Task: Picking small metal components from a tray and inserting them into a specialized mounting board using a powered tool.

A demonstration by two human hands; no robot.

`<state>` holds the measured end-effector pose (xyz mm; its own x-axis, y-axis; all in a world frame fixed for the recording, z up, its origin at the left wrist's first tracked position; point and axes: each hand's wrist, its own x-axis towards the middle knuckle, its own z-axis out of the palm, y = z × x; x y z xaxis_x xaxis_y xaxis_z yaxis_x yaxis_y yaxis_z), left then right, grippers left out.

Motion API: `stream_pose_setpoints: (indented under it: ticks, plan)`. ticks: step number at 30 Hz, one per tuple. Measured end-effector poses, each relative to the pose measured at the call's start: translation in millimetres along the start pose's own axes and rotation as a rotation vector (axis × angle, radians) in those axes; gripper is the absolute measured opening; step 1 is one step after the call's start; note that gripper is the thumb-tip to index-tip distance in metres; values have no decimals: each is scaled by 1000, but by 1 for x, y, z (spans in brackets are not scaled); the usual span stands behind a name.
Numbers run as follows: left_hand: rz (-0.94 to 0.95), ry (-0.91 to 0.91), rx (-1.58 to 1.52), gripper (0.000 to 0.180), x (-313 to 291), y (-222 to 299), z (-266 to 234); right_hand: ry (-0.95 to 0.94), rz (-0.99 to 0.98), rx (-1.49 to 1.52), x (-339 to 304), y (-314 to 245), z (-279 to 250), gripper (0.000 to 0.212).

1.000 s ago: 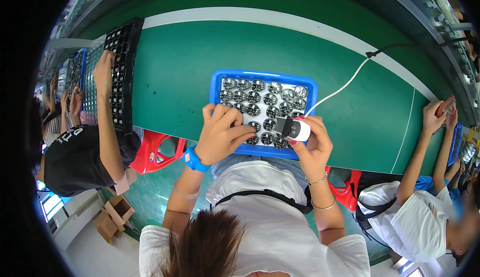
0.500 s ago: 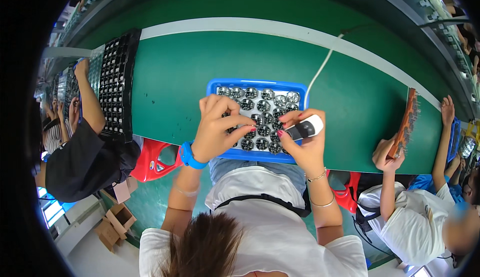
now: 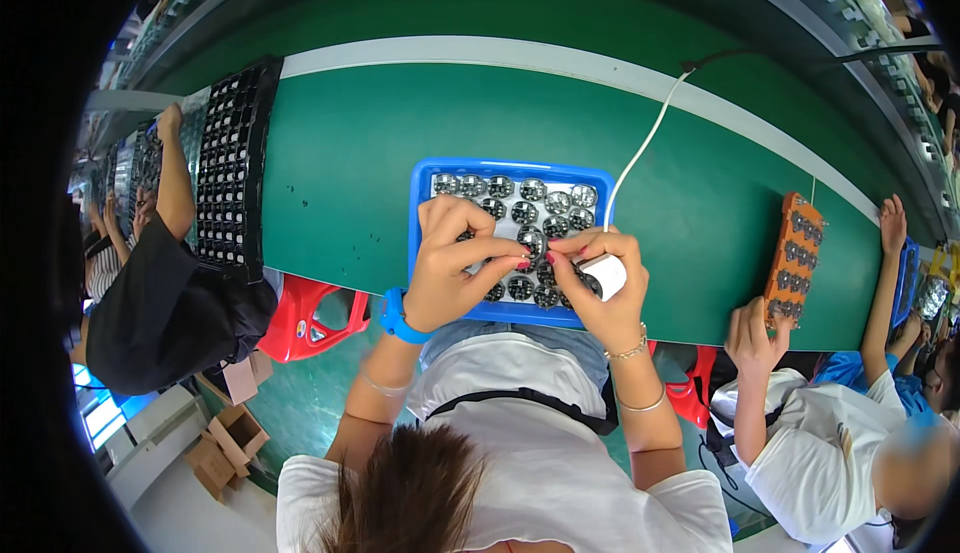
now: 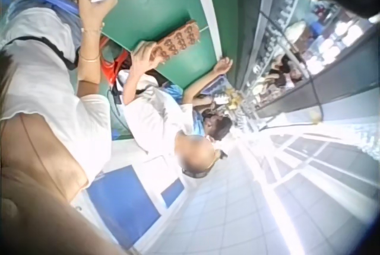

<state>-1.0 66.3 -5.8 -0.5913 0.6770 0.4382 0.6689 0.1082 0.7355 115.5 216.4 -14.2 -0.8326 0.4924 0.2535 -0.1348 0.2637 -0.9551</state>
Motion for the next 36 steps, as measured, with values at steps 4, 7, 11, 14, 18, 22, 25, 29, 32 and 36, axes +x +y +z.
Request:
stream_pose_setpoints:
  ticks: [4,7,11,14,18,22,25,29,32,36]
  plan:
    - [-12,17,-28,13,0,1,2,25,-27,-13,-2,1,-2,36]
    - [-15,18,-16,13,-1,1,2,-4,8,-13,-2,-2,-3,38]
    - [-15,19,-13,13,0,1,1,47,46,3,1,0,-12,40]
    - [-15,15,-10,13,0,2,3,40,79,15,3,-7,-14,40]
    - [-18,13,-24,12,-1,3,8,-42,-35,-141,0,-4,-14,40]
    - [-54,47,-37,12,-1,7,12,-31,-186,-292,0,-5,-13,39]
    - [-107,64,-58,11,-3,11,14,-32,-232,-337,2,-6,-13,39]
    - [-107,50,-64,11,-5,10,17,-60,-228,-384,3,-5,-15,37]
    - [-86,43,-55,11,-4,10,17,-96,-253,-367,6,-7,-18,35]
    - [-61,50,-13,10,-3,10,15,251,31,-221,8,5,-51,33]
